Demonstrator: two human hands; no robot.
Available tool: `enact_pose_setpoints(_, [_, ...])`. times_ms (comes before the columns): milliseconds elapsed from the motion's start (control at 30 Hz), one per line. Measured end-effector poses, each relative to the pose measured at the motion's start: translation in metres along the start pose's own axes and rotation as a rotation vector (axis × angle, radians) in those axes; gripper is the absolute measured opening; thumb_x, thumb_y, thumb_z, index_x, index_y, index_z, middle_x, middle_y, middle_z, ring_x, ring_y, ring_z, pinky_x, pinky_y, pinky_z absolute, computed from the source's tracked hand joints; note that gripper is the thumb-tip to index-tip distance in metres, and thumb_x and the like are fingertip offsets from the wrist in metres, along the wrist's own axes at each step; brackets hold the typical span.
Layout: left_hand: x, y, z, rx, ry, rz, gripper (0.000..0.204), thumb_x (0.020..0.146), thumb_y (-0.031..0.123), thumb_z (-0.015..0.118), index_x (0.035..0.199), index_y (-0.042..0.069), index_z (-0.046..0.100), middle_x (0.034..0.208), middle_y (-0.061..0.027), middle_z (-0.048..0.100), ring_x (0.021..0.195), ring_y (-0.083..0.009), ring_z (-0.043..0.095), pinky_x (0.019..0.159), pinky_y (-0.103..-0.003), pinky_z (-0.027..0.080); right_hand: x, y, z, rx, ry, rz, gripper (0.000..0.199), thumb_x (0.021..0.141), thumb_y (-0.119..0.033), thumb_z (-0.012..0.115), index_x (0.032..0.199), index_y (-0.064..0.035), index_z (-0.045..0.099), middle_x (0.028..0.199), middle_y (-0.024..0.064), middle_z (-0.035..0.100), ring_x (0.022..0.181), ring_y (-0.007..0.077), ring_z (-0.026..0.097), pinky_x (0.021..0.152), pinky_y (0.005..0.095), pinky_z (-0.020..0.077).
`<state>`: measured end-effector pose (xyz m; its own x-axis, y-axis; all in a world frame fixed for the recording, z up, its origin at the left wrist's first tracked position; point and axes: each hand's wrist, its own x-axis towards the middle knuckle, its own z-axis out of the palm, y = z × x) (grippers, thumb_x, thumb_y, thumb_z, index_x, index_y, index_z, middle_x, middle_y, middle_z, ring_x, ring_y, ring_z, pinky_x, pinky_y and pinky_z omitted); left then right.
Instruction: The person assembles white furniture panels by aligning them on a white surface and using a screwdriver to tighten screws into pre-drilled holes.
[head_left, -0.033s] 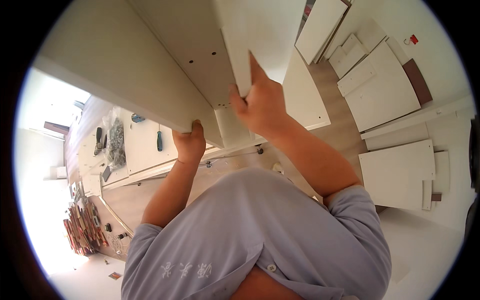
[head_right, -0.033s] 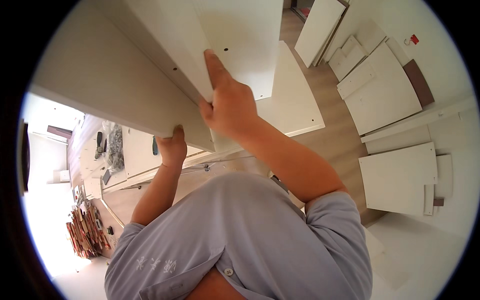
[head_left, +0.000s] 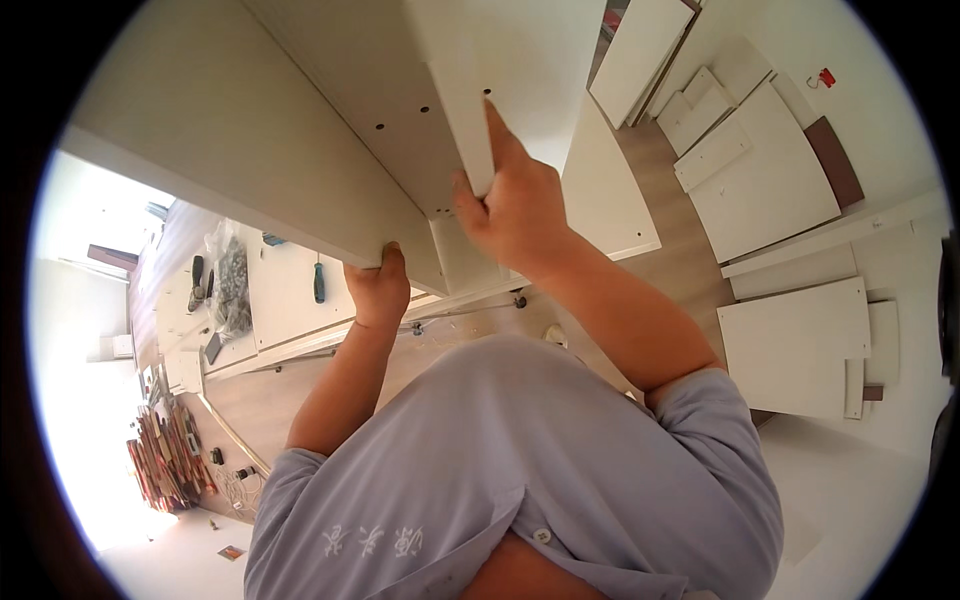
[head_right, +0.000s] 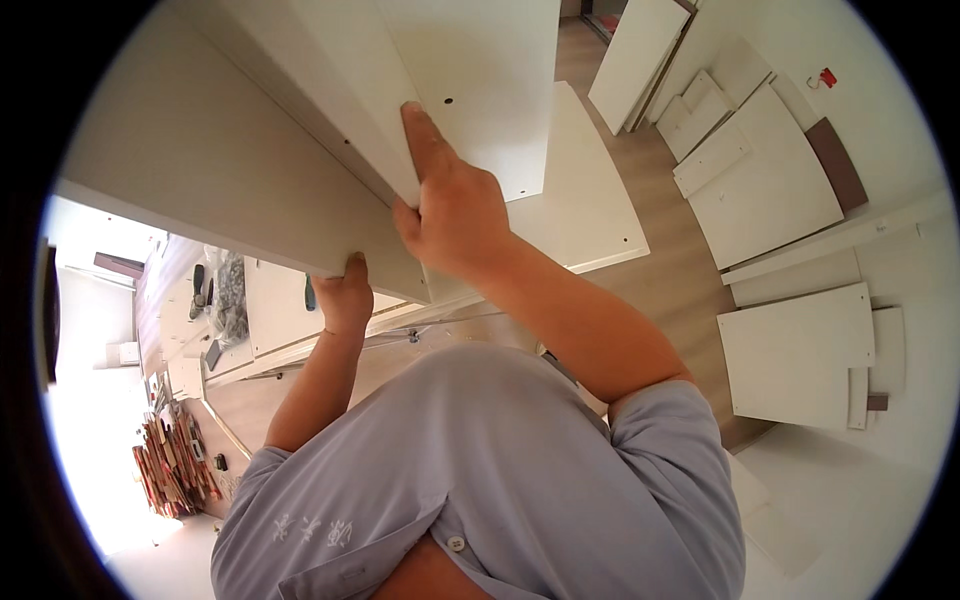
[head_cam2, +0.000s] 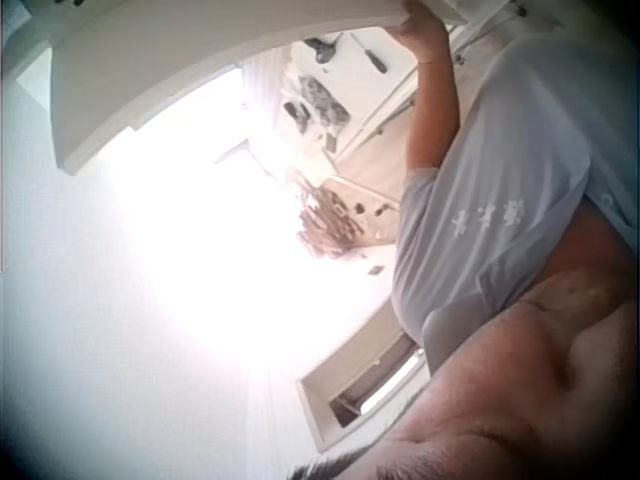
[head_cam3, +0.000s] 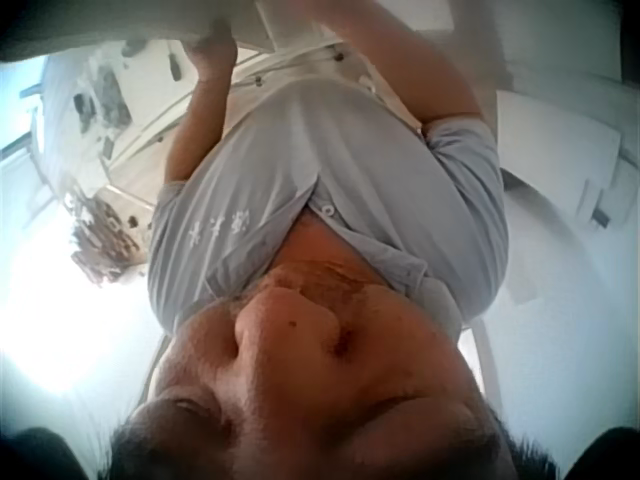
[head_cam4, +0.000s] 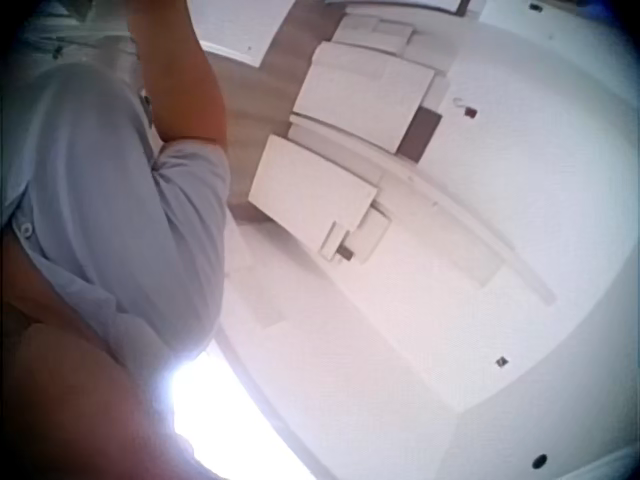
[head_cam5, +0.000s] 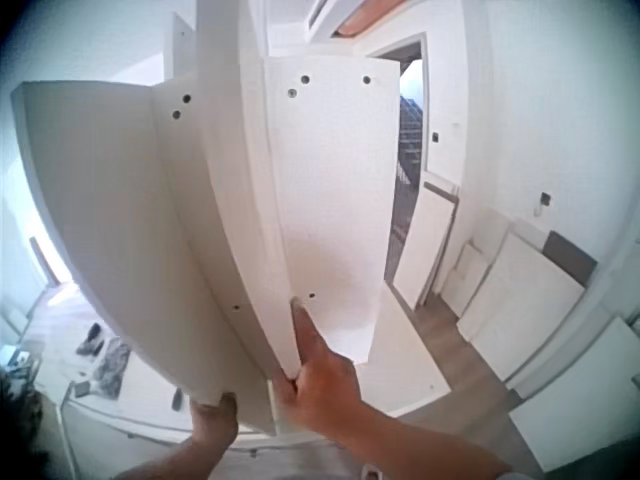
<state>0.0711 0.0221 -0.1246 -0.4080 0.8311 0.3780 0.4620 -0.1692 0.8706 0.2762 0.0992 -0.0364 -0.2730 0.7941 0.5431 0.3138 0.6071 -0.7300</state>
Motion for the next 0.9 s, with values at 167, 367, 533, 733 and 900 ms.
enact_pose_setpoints(167, [-0.003,0.004,-0.005,-0.076,0.015,-0.051,0.018,0.085,-0.003,0.055,0.101,-0.002,0.063,0.093,-0.0100,0.066,0.085,-0.0218,0.062,0.078,-0.034,0.050,0.001,-0.002,0.014,-0.056,0.020,-0.057,0.085,0.078,-0.010,0.072,0.152,0.0044,0.033,0.133,0.0285,0.060,0.076,0.0351,0.071,0.072,0.0410,0.0584])
enact_pose_setpoints(367, [0.000,-0.013,-0.011,-0.029,-0.097,-0.071,0.027,0.084,-0.004,0.055,0.111,-0.003,0.059,0.101,-0.0146,0.064,0.091,-0.0288,0.061,0.082,-0.038,0.051,0.000,-0.003,0.008,-0.046,0.007,0.043,0.082,0.082,-0.009,0.069,0.154,0.0009,0.032,0.113,0.0230,0.070,0.074,0.0335,0.073,0.067,0.0368,0.0593])
enact_pose_setpoints(533, [-0.003,-0.015,-0.012,-0.035,-0.122,-0.087,0.042,0.083,-0.006,0.055,0.125,-0.001,0.051,0.117,-0.0191,0.059,0.103,-0.0337,0.060,0.091,-0.039,0.049,-0.010,-0.001,0.014,-0.069,0.020,0.136,0.068,0.085,-0.013,0.067,0.147,0.0003,0.041,0.100,0.0174,0.073,0.069,0.0324,0.072,0.069,0.0379,0.0587])
enact_pose_setpoints(733, [-0.009,-0.019,-0.010,-0.006,-0.136,0.023,0.073,0.082,-0.011,0.052,0.151,0.001,0.031,0.146,-0.0246,0.042,0.133,-0.0399,0.046,0.109,-0.040,0.041,-0.021,-0.009,0.015,-0.080,0.048,0.317,0.036,0.087,-0.016,0.066,0.119,0.0005,0.061,0.088,0.0142,0.074,0.072,0.0292,0.072,0.071,0.0375,0.0562])
enact_pose_setpoints(900, [-0.011,0.003,-0.013,-0.105,-0.125,0.071,0.089,0.080,-0.016,0.047,0.161,0.002,0.015,0.163,-0.0246,0.027,0.150,-0.0403,0.029,0.119,-0.040,0.033,-0.029,0.004,0.014,-0.126,0.066,0.266,0.022,0.090,-0.015,0.064,0.104,0.0014,0.065,0.079,0.0109,0.071,0.066,0.0216,0.066,0.067,0.0330,0.0527])
